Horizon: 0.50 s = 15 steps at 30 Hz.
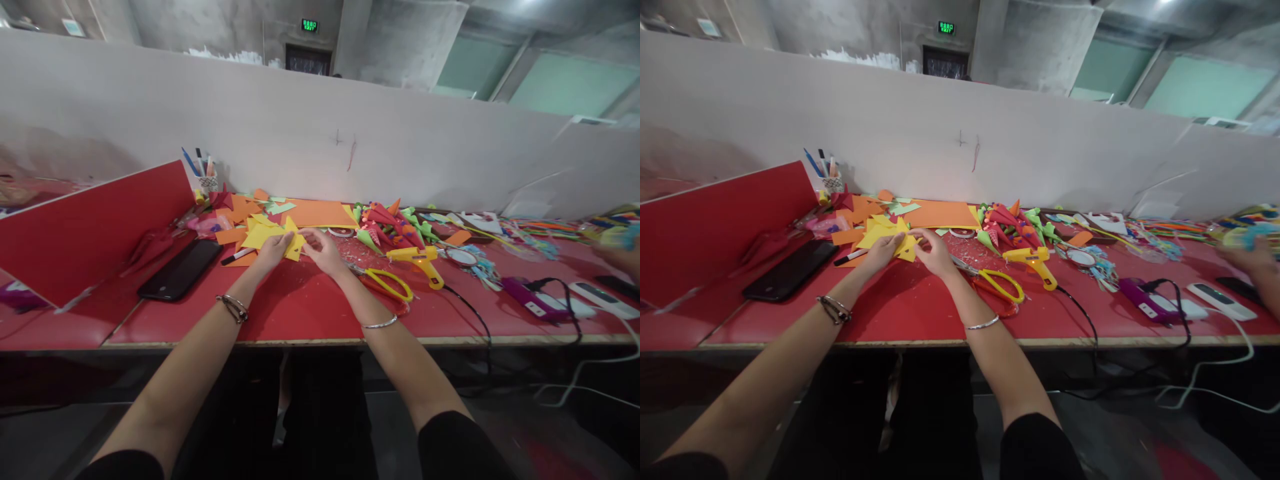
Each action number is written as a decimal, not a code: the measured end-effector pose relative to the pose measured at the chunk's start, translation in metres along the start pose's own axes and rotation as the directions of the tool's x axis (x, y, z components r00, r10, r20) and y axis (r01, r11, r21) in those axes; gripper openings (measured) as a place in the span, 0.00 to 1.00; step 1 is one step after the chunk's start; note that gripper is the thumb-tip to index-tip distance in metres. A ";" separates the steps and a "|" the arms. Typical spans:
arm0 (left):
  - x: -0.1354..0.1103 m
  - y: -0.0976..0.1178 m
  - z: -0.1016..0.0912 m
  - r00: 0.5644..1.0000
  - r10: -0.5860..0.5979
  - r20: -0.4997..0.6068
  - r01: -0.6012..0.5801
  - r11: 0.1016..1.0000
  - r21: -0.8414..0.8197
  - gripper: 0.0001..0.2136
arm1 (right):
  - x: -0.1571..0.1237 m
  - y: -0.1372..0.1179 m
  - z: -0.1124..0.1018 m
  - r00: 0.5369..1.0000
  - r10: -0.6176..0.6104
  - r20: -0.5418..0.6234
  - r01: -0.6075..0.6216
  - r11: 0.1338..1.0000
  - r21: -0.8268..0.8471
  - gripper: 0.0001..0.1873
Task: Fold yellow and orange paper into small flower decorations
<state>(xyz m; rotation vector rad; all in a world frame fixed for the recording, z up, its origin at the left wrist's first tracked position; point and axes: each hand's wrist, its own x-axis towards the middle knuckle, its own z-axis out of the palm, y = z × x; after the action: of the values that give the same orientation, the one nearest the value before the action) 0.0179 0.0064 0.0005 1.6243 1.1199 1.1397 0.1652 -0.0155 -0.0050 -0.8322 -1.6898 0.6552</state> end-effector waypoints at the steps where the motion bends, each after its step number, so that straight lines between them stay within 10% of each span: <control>1: 0.000 0.000 0.000 1.000 -0.011 -0.006 0.011 1.000 -0.015 0.20 | 0.000 -0.001 0.000 1.000 -0.017 0.019 0.017 1.000 -0.020 0.13; 15: 0.002 0.000 0.000 0.998 -0.055 0.003 0.055 0.992 -0.113 0.11 | -0.003 -0.004 -0.001 0.998 0.053 0.027 -0.054 0.998 0.020 0.11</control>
<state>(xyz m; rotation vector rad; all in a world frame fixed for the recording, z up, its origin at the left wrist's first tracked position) 0.0183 0.0084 0.0004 1.4982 1.0742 1.1467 0.1661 -0.0202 -0.0028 -0.8599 -1.6870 0.7219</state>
